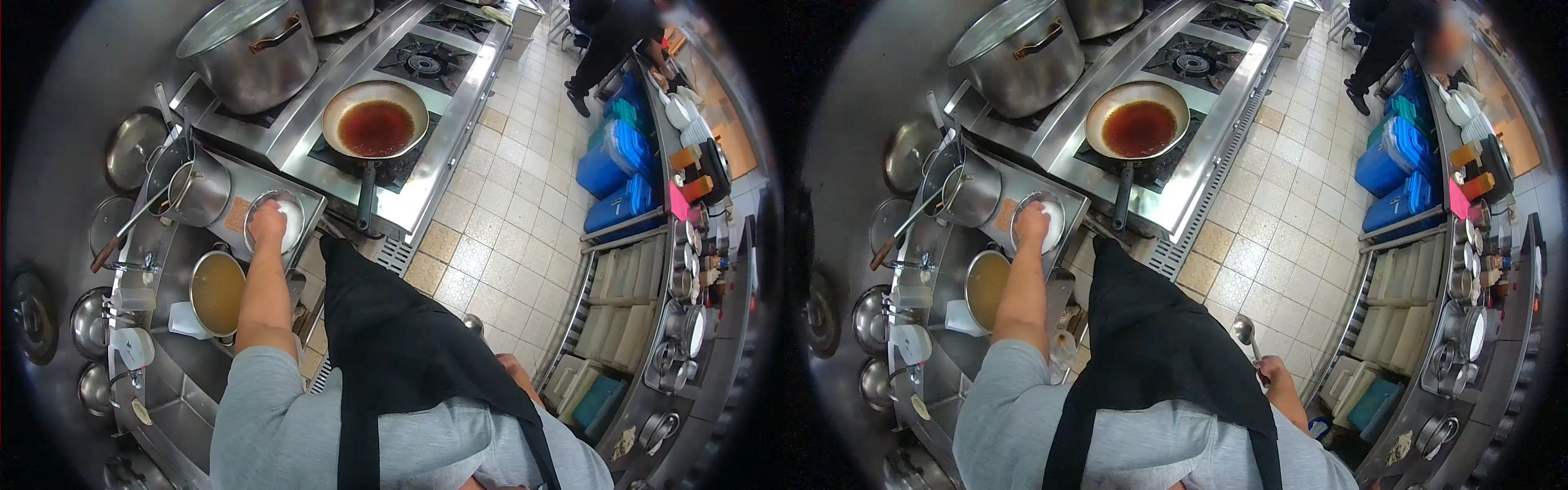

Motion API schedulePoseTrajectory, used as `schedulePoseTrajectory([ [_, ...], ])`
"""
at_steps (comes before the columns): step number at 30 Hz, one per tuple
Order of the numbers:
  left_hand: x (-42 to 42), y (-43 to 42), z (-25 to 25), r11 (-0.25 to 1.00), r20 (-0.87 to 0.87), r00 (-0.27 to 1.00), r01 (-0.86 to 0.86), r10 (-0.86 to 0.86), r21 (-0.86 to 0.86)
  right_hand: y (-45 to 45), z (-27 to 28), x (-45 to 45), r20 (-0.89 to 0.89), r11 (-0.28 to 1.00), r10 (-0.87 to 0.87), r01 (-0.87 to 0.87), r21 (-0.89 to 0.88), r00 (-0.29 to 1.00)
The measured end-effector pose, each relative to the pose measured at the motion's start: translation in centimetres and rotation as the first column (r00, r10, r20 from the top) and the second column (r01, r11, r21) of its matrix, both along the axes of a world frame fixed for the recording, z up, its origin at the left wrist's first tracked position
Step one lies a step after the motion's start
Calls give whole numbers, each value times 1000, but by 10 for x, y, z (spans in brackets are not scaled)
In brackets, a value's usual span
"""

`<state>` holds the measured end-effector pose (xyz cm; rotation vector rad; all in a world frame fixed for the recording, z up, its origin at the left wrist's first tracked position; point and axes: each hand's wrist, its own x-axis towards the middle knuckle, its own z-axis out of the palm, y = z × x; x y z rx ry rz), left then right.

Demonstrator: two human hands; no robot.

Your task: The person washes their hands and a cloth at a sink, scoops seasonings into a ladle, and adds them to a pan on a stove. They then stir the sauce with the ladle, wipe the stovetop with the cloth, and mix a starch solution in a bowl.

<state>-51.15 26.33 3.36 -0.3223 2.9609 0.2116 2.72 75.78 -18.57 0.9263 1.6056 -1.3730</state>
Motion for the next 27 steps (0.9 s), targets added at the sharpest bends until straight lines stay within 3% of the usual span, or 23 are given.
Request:
schedulePoseTrajectory([
  [1,-1,-3,-1,1000,7,1000,-19,19,-6,1,-10,3,-1,1000,2,-2,-2,1000],
  [3,1,-6,1,1000,-36,999,0,1,26,-1,-13,2,-45,939,190,-169,299,981],
  [6,13,-4,12,995,-20,998,64,-62,78,-2,6,4,-62,927,190,-158,339,980],
  [7,18,-2,16,989,33,993,111,-115,99,7,-43,22,-106,813,508,-435,386,855],
  [8,19,-3,16,990,35,994,104,-108,98,20,-100,45,-136,579,785,-638,507,604],
  [9,19,-3,17,987,52,992,106,-113,119,11,-92,35,-145,340,934,-683,646,327],
  [10,17,-3,17,984,67,991,109,-120,142,22,-66,46,-143,708,649,-524,473,747],
  [12,16,1,22,984,129,988,63,-85,165,0,41,11,-164,772,538,-406,489,827],
  [14,15,1,20,993,147,984,90,-99,71,-31,146,-27,-233,757,560,-378,533,795],
  [16,13,-1,17,995,166,983,74,-84,68,-48,198,-45,-240,775,527,-345,530,815],
  [21,18,0,16,994,174,984,33,-50,100,-29,126,-23,-101,874,311,-242,422,945],
  [23,28,2,15,993,2,1000,12,-13,117,-25,104,-25,-48,913,186,-154,378,981],
  [24,31,1,14,993,2,1000,12,-12,117,-24,97,-28,-21,928,121,-106,357,992],
  [26,36,-3,10,985,-204,979,65,-31,163,-23,92,-38,4,941,8,-9,338,1000],
  [27,37,-7,8,984,-204,979,64,-30,164,-23,93,-44,5,943,-31,28,331,1000],
])
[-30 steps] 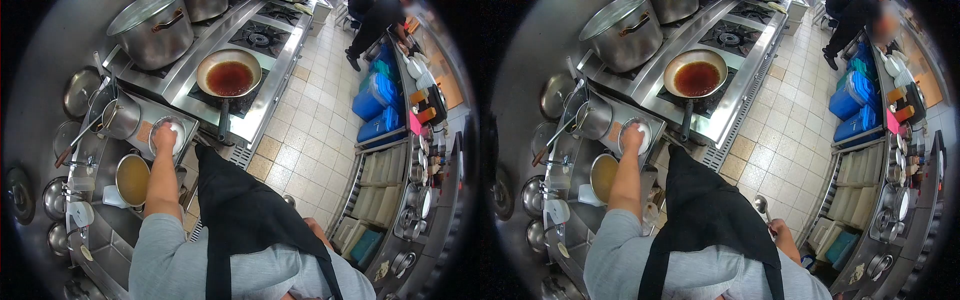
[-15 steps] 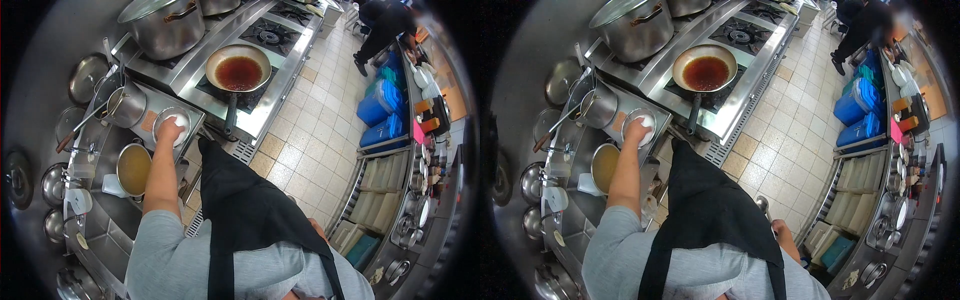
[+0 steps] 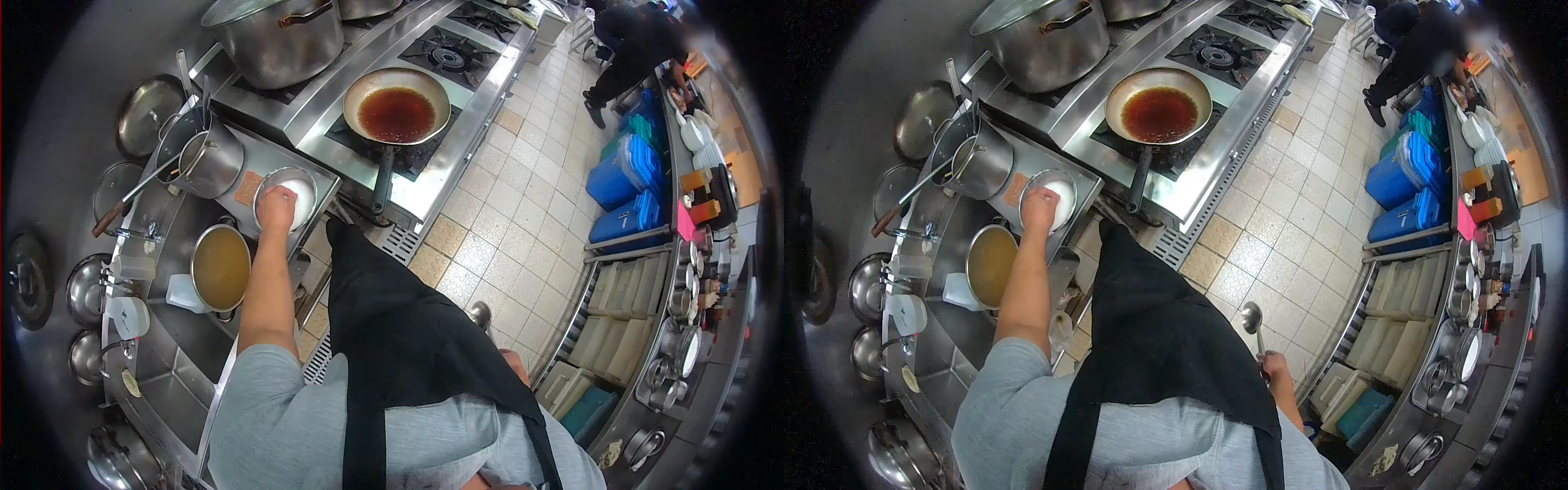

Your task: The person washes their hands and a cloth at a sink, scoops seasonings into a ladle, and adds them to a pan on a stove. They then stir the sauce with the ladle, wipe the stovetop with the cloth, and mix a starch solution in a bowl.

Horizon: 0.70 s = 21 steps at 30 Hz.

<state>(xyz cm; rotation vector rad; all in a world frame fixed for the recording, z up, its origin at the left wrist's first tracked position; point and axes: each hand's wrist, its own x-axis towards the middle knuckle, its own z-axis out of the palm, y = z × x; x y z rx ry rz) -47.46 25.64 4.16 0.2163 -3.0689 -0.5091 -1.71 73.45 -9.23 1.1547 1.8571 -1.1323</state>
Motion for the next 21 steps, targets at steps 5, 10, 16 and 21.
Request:
schedulePoseTrajectory([
  [5,7,-18,-8,992,-296,955,51,-15,113,7,12,-25,-177,859,-499,456,-233,848],
  [10,26,-34,3,982,-470,880,23,69,188,18,77,-81,-448,732,-677,603,-319,584],
  [16,72,-104,-37,902,-472,786,-248,400,353,2,160,-132,-725,770,-596,503,-393,346],
  [21,163,-133,-62,851,-241,818,-517,522,92,4,186,-162,-727,847,-519,387,-366,449],
])
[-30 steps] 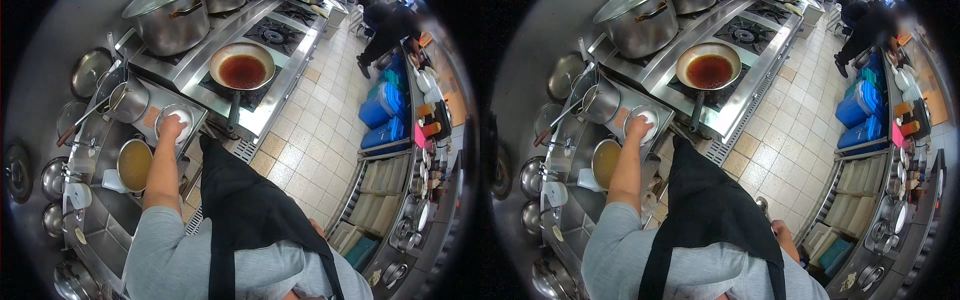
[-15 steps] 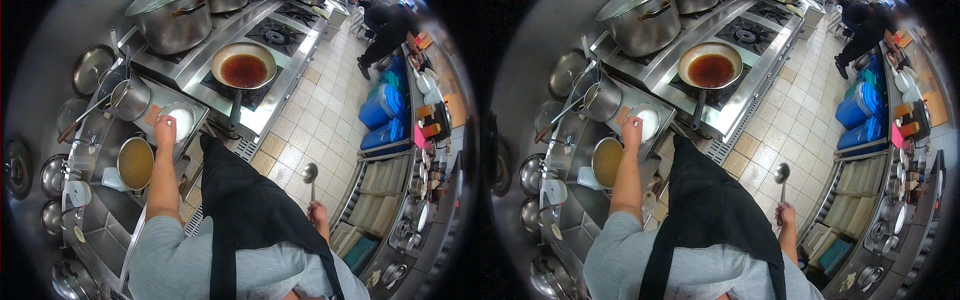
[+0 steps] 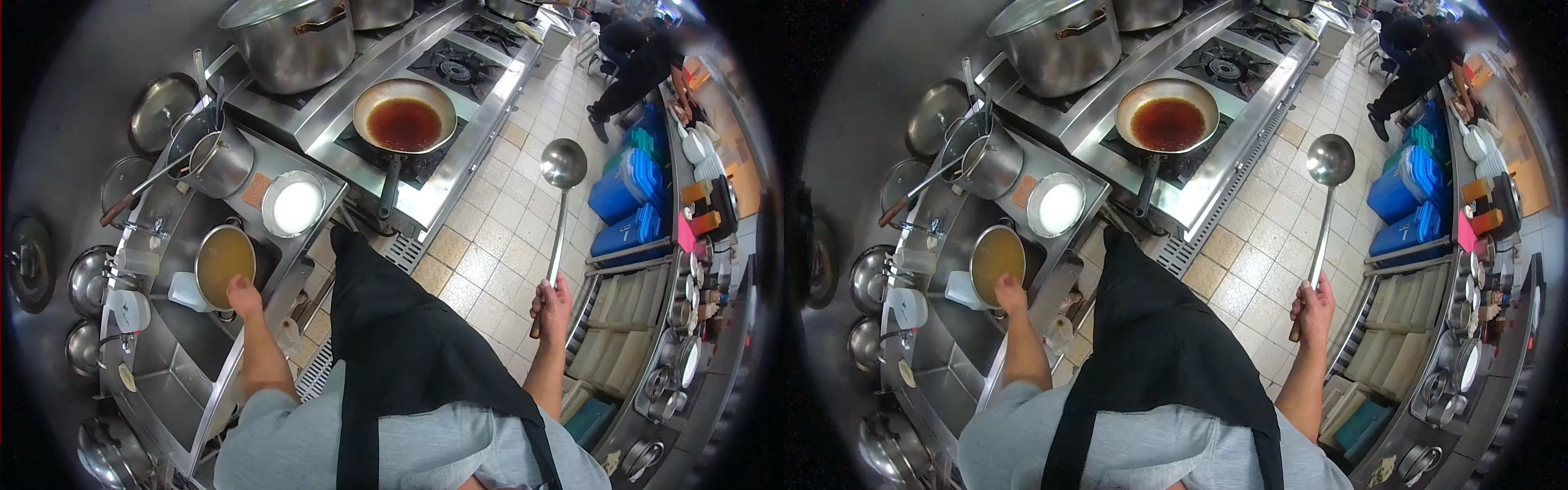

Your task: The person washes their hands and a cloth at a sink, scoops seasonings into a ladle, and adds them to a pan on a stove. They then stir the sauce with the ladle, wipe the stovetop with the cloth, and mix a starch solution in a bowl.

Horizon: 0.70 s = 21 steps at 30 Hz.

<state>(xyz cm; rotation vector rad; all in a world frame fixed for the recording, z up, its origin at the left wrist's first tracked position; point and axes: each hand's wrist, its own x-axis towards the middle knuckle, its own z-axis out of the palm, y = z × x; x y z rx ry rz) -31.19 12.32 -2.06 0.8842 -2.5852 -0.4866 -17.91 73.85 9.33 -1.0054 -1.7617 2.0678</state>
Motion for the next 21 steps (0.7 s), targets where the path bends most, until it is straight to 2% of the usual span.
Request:
schedulePoseTrajectory([
  [4,47,-13,-23,998,-30,997,-64,64,27,-19,28,-27,-15,995,92,-91,32,996],
  [6,57,-9,-15,1000,-34,999,17,-18,-14,-24,37,-45,-21,988,147,-146,41,989],
  [7,58,-6,-14,1000,-32,999,16,-16,-10,-27,39,-55,-18,988,148,-147,45,989],
  [9,55,1,-14,997,-51,999,3,-7,-80,-33,45,-76,-81,963,267,-265,41,960],
  [12,48,11,-3,999,-27,999,-34,33,-29,-48,54,-105,-68,928,370,-366,70,926],
  [18,42,27,10,986,73,985,-150,154,-68,-75,55,-146,44,874,459,-460,154,887],
  [21,42,24,5,988,52,990,-127,132,-89,-85,48,-163,131,835,468,-486,259,874],
])
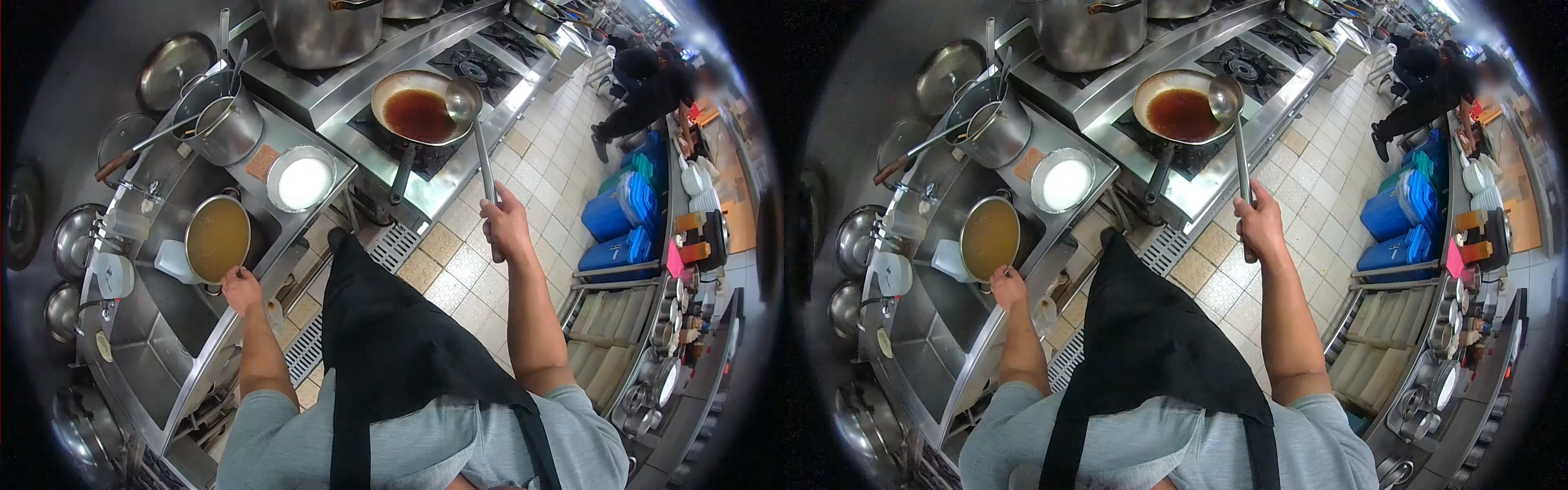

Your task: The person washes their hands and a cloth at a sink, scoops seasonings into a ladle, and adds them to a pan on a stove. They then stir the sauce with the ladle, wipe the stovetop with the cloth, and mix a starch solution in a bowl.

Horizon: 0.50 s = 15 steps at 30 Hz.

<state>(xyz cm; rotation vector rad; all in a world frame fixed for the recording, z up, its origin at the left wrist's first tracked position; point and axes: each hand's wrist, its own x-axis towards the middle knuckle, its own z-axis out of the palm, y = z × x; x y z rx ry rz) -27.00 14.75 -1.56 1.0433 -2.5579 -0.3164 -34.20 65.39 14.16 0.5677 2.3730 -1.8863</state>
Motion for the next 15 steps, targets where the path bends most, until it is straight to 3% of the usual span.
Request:
schedulePoseTrajectory([
  [7,-2,7,11,999,23,1000,-19,18,31,-22,-1,-22,52,997,9,-13,82,999],
  [9,-1,6,10,999,25,1000,-16,15,48,-24,-5,-27,79,990,15,-4,-138,997],
  [10,-1,6,9,998,27,999,-24,23,51,-25,-6,-29,81,991,23,-12,-135,996],
  [12,0,4,8,999,11,1000,6,-7,54,-26,-8,-31,95,883,-43,82,-462,995],
  [13,1,3,8,998,15,1000,-10,9,58,-27,-7,-32,99,886,-28,70,-458,995],
  [15,2,3,6,999,-15,1000,26,-26,40,-28,-4,-27,86,723,-45,92,-684,995],
])
